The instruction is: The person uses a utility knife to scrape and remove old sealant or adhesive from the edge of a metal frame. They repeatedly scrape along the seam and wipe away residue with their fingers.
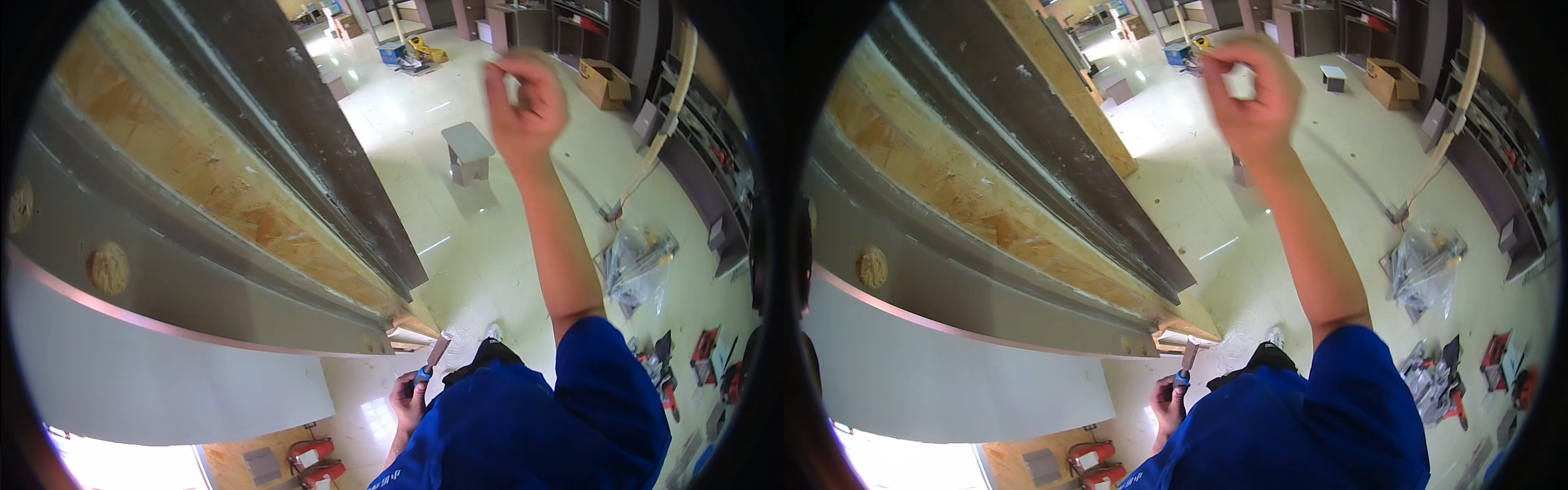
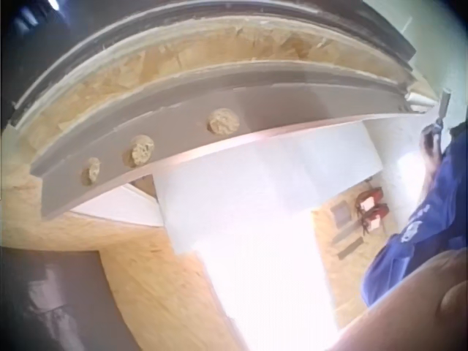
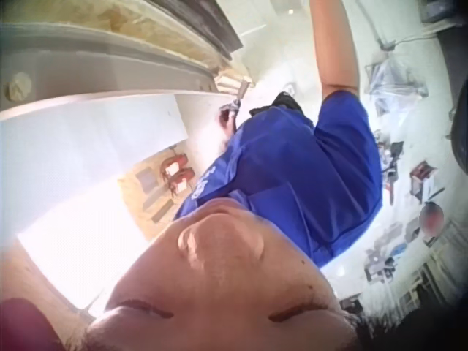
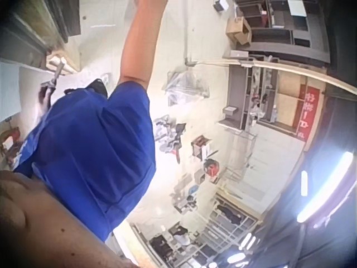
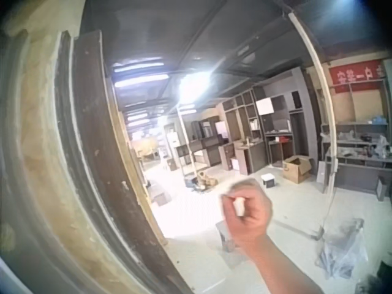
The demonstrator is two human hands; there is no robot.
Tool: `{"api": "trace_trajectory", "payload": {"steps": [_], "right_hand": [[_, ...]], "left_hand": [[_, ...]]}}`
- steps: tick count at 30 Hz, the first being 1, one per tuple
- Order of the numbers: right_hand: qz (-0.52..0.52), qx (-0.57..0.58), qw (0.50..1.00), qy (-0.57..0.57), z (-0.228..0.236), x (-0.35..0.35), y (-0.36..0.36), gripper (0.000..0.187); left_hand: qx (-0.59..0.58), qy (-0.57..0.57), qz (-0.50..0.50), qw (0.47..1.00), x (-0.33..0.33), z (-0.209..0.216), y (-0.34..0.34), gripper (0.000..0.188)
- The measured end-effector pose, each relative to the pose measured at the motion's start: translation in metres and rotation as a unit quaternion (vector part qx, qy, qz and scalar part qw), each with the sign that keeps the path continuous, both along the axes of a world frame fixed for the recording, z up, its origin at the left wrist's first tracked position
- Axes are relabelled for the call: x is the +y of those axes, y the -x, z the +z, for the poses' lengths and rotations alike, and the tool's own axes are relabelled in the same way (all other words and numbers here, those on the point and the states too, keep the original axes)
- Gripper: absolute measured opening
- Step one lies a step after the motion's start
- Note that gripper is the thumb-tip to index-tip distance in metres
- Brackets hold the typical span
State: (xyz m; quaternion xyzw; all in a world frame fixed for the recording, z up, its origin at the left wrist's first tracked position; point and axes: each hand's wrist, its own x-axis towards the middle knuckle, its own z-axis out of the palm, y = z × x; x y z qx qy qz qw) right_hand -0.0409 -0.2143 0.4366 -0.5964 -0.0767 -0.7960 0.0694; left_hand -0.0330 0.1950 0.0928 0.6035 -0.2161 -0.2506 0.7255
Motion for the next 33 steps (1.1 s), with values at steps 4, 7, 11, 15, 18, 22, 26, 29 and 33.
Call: {"api": "trace_trajectory", "payload": {"steps": [4, 7, 11, 15, 18, 22, 26, 29, 33], "right_hand": [[0.438, -0.166, 0.747, -0.472, -0.124, -0.032, 0.009, 0.054], [0.421, -0.045, 0.683, -0.595, -0.239, 0.009, -0.002, 0.043], [0.552, 0.259, 0.569, -0.552, -0.290, 0.099, 0.004, 0.010], [0.661, 0.410, 0.472, -0.414, -0.252, 0.115, -0.004, 0.037], [0.725, 0.450, 0.354, -0.383, -0.251, 0.100, -0.022, 0.045], [0.753, 0.501, 0.179, -0.388, -0.295, 0.088, -0.032, 0.043], [0.793, 0.468, 0.018, -0.390, -0.280, 0.088, -0.035, 0.049], [0.770, 0.519, 0.029, -0.370, -0.294, 0.082, -0.035, 0.049], [0.764, 0.524, 0.075, -0.369, -0.292, 0.074, -0.034, 0.050]], "left_hand": [[-0.055, 0.047, -0.019, 0.997, -0.035, 0.026, -0.005, 0.035], [-0.072, 0.076, 0.030, 0.994, -0.068, 0.059, -0.001, 0.047], [-0.182, 0.001, 0.060, 0.981, -0.093, 0.067, -0.013, 0.043], [-0.139, 0.043, 0.193, 0.970, -0.140, 0.085, -0.008, 0.032], [-0.119, 0.034, 0.299, 0.946, -0.172, 0.095, -0.006, 0.032], [-0.132, -0.027, 0.404, 0.905, -0.205, 0.111, -0.008, 0.032], [-0.151, -0.067, 0.484, 0.859, -0.231, 0.124, -0.020, 0.033], [-0.128, -0.016, 0.512, 0.849, -0.247, 0.127, -0.026, 0.034], [-0.098, -0.013, 0.537, 0.838, -0.262, 0.130, -0.022, 0.036]]}}
